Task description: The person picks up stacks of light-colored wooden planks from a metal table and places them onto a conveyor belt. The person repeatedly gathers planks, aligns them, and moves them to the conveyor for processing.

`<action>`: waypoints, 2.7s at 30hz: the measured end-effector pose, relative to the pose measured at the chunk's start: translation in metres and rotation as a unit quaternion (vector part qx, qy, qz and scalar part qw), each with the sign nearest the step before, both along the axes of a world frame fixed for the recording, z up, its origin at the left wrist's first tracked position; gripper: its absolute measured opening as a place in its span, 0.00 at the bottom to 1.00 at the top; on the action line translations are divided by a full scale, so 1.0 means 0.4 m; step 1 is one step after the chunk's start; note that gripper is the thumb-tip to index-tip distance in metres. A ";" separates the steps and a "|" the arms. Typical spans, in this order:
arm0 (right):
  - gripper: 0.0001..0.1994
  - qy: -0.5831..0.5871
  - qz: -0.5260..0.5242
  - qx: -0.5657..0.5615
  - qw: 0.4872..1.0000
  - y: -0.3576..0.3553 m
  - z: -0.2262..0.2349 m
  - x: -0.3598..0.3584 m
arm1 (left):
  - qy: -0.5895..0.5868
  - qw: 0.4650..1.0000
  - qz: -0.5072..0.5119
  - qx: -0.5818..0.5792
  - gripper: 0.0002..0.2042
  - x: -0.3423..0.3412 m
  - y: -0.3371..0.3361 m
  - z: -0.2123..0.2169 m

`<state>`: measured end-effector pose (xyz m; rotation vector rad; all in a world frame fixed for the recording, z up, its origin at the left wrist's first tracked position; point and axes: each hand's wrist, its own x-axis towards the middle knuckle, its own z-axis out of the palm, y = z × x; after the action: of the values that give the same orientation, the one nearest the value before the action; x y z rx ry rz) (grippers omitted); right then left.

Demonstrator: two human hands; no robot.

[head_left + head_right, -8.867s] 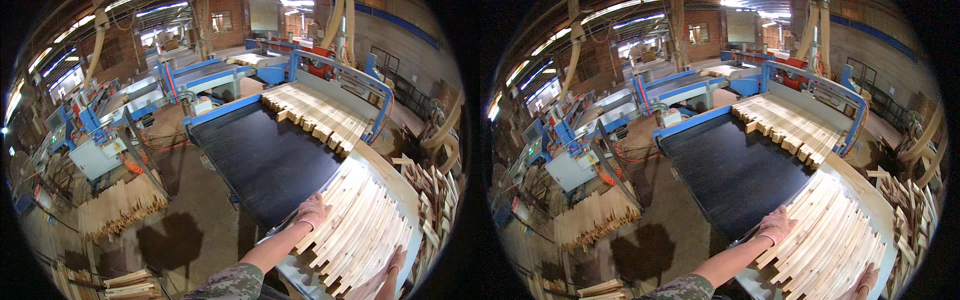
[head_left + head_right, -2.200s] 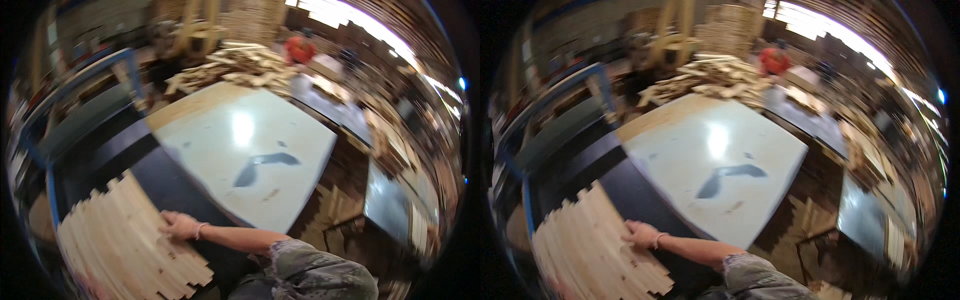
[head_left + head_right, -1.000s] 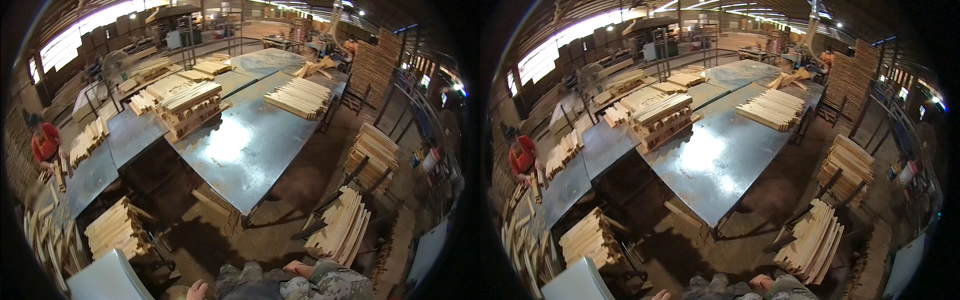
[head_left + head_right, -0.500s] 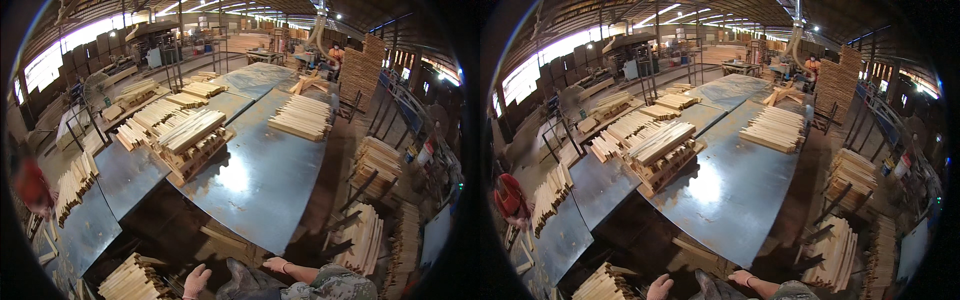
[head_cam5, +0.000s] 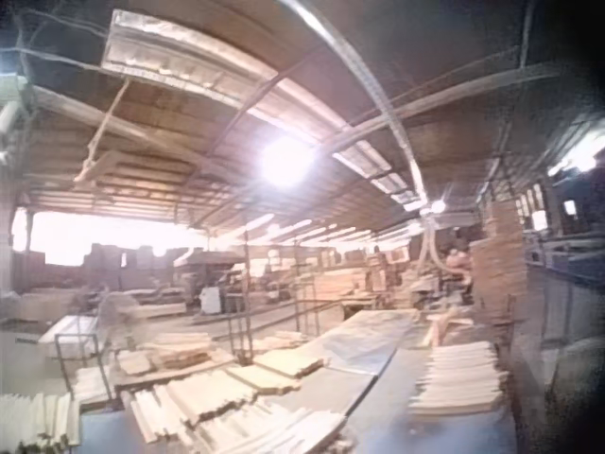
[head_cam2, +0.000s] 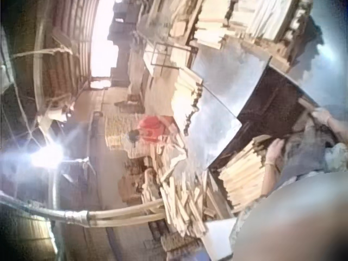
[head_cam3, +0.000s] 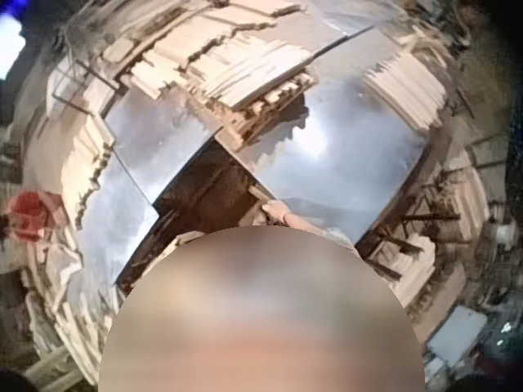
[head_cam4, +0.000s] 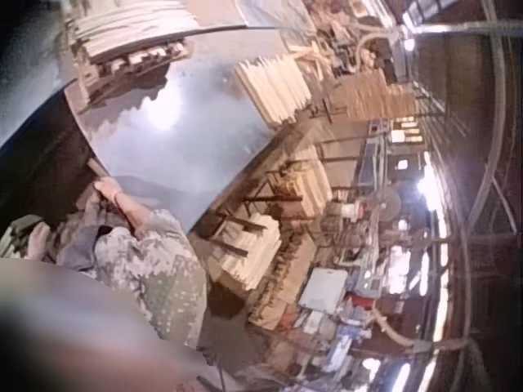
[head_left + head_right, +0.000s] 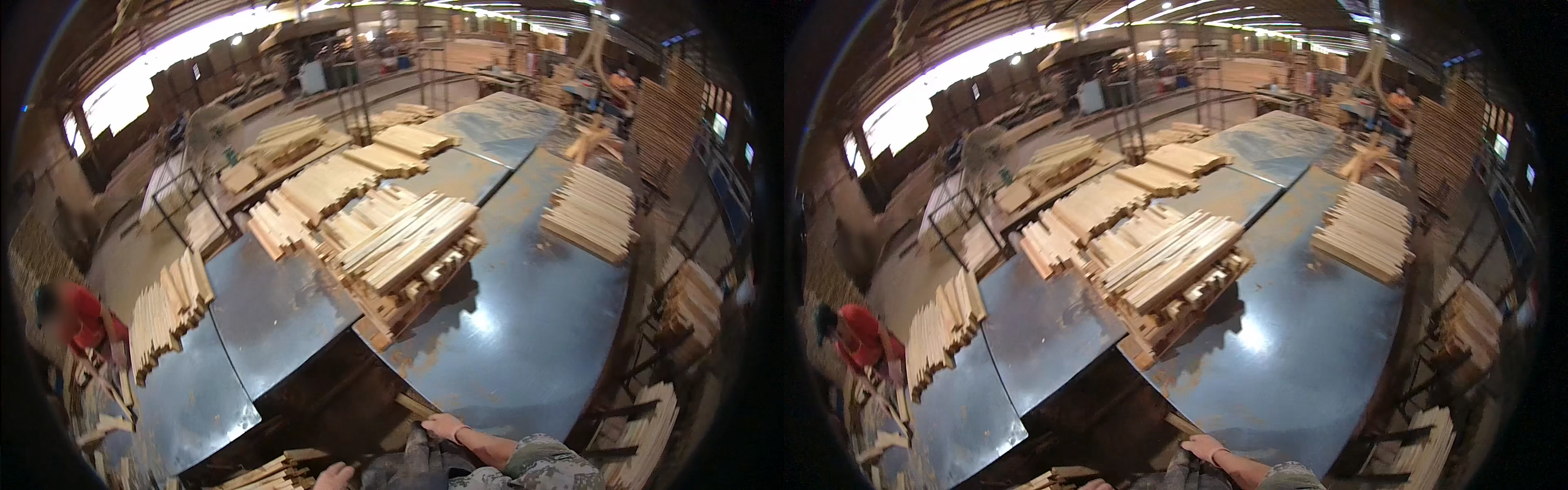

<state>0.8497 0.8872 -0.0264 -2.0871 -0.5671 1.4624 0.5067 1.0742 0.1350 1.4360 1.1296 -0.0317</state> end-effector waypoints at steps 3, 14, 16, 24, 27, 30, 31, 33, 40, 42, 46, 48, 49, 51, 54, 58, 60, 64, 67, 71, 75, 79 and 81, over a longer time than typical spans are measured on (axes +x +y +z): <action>0.33 0.048 0.018 0.039 0.998 0.217 0.150 0.016 | -0.028 0.939 -0.207 0.273 0.33 -0.044 0.171 -0.124; 0.27 0.003 0.186 -0.021 0.982 0.783 0.112 -0.023 | -0.036 0.979 0.198 0.038 0.25 -0.045 0.481 -0.177; 0.27 -0.051 0.202 0.055 0.977 0.868 0.120 -0.027 | -0.051 0.974 0.217 0.028 0.27 -0.068 0.585 -0.219; 0.32 -0.192 0.450 0.053 0.871 1.250 0.066 0.133 | -0.046 0.977 0.202 0.054 0.31 0.025 0.985 -0.073; 0.29 -0.379 0.620 0.109 0.678 1.373 -0.131 0.343 | -0.089 0.974 0.208 0.003 0.30 0.106 1.101 -0.103; 0.26 -0.315 0.307 -0.024 0.898 1.696 0.305 0.357 | -0.026 0.975 0.222 -0.012 0.31 0.099 1.162 -0.135; 0.31 -0.349 0.264 -0.031 0.899 1.742 0.303 0.458 | -0.013 0.982 0.186 -0.022 0.31 0.143 1.205 -0.149; 0.37 -0.418 0.209 -0.014 0.884 1.858 0.343 0.599 | 0.003 0.986 0.160 -0.036 0.32 0.229 1.278 -0.129; 0.35 -0.423 0.188 -0.267 0.845 2.110 0.258 0.943 | 0.062 0.994 0.070 0.064 0.35 0.566 1.556 -0.118; 0.26 -0.367 0.245 -0.279 0.853 2.122 0.225 0.995 | 0.077 0.991 0.078 0.080 0.37 0.684 1.645 -0.165; 0.13 -0.379 0.278 -0.219 0.855 2.111 0.205 1.026 | 0.096 0.984 0.044 0.141 0.38 0.931 1.825 -0.227; 0.13 -0.373 0.313 -0.236 0.841 2.097 0.141 1.072 | 0.098 0.982 0.009 0.164 0.37 1.053 1.926 -0.255; 0.13 -0.373 0.299 -0.219 0.851 2.114 0.150 1.081 | 0.100 0.981 0.000 0.168 0.38 1.094 1.971 -0.275; 0.12 -0.370 0.266 -0.185 0.870 2.164 0.227 1.056 | 0.107 0.978 -0.022 0.178 0.38 1.169 2.060 -0.327; 0.11 -0.401 0.219 -0.139 0.879 2.248 0.260 1.054 | 0.139 0.946 0.044 0.288 0.39 1.274 2.133 -0.408; 0.15 -0.408 0.145 -0.070 0.899 2.280 0.221 1.080 | 0.159 0.954 0.056 0.246 0.41 1.351 2.211 -0.425; 0.19 -0.416 0.130 -0.017 0.900 2.267 0.200 1.092 | 0.172 0.958 0.010 0.229 0.41 1.403 2.231 -0.377; 0.21 -0.424 0.151 -0.006 0.893 2.353 0.246 1.153 | 0.194 0.907 0.075 0.367 0.34 1.444 2.211 -0.494; 0.20 -0.539 0.050 0.057 0.839 2.363 0.252 1.261 | 0.051 0.943 0.193 0.267 0.28 1.459 2.230 -0.522; 0.25 -0.407 -0.182 -0.027 0.895 2.315 0.159 1.324 | -0.149 0.924 0.351 0.037 0.25 1.537 2.213 -0.398; 0.28 -0.339 -0.115 -0.052 0.932 2.343 0.140 1.316 | -0.219 0.928 0.298 0.048 0.36 1.528 2.214 -0.380; 0.22 -0.382 0.146 -0.025 0.912 2.349 0.110 1.385 | -0.029 0.969 0.172 0.176 0.46 1.541 2.214 -0.354; 0.16 -0.407 0.242 0.002 0.881 2.326 0.045 1.422 | 0.016 0.972 0.159 0.175 0.50 1.559 2.208 -0.352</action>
<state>1.4184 1.8175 -0.0085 -2.6376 -1.4886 0.7000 1.1305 1.9572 -0.0058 1.5469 1.4320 0.3883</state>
